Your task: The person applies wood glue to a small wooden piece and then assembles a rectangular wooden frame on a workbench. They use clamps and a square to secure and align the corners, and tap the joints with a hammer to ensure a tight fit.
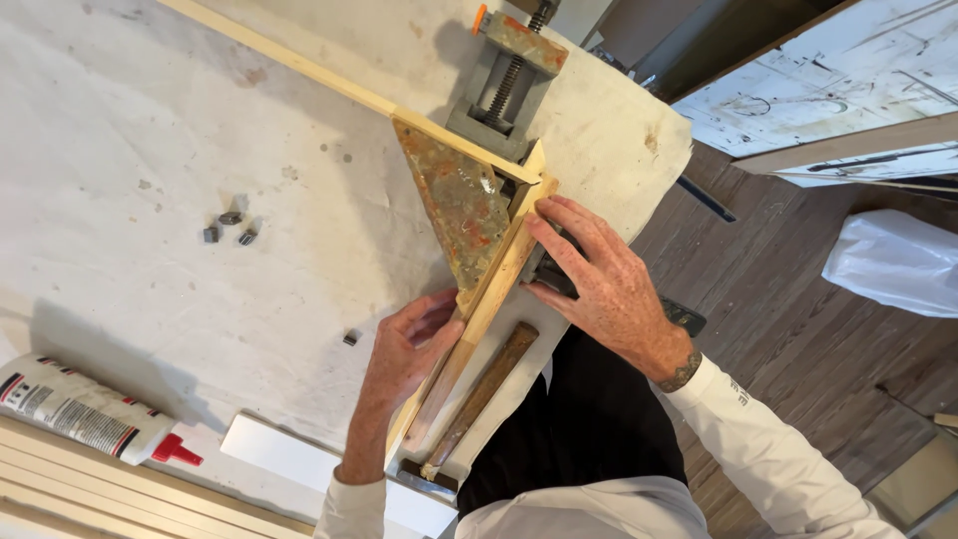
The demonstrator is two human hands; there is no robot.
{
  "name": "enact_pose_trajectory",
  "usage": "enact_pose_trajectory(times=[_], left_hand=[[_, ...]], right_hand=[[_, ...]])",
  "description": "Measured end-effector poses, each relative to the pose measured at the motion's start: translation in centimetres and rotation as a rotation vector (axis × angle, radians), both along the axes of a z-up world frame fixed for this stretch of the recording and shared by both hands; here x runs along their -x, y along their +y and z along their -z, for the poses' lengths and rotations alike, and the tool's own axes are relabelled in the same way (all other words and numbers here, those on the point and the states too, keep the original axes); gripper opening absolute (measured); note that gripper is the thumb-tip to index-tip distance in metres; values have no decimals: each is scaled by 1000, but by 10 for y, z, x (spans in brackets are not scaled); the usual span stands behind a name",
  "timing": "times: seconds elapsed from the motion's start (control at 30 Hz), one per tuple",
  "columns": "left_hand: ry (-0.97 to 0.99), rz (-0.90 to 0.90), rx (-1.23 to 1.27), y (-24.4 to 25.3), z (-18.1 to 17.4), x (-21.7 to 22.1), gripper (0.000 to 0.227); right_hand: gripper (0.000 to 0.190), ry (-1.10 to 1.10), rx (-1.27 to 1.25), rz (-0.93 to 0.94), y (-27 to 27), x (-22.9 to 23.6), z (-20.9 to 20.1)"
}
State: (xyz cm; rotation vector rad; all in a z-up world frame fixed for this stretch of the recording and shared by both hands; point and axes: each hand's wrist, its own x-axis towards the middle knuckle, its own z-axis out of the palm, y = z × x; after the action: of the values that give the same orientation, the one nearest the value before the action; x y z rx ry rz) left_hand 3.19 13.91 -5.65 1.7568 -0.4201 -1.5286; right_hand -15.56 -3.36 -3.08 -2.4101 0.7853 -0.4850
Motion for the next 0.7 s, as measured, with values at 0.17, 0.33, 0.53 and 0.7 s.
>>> enact_pose_trajectory(times=[0.17, 0.33, 0.53, 0.7], left_hand=[[-30, 63, -22, -1, -7, -1, 47], [-54, 75, 17, -1, -4, 1, 45], [-26, 47, 39, 1, 0, 2, 45], [18, 21, 27, 1, -1, 0, 47]], right_hand=[[71, 3, -15, 8, 0, -4, -2], [67, -4, -16, -16, 0, -5, -3], [68, 41, 5, -31, -1, -6, -4], [66, 44, 14, -37, -1, -9, -7]])
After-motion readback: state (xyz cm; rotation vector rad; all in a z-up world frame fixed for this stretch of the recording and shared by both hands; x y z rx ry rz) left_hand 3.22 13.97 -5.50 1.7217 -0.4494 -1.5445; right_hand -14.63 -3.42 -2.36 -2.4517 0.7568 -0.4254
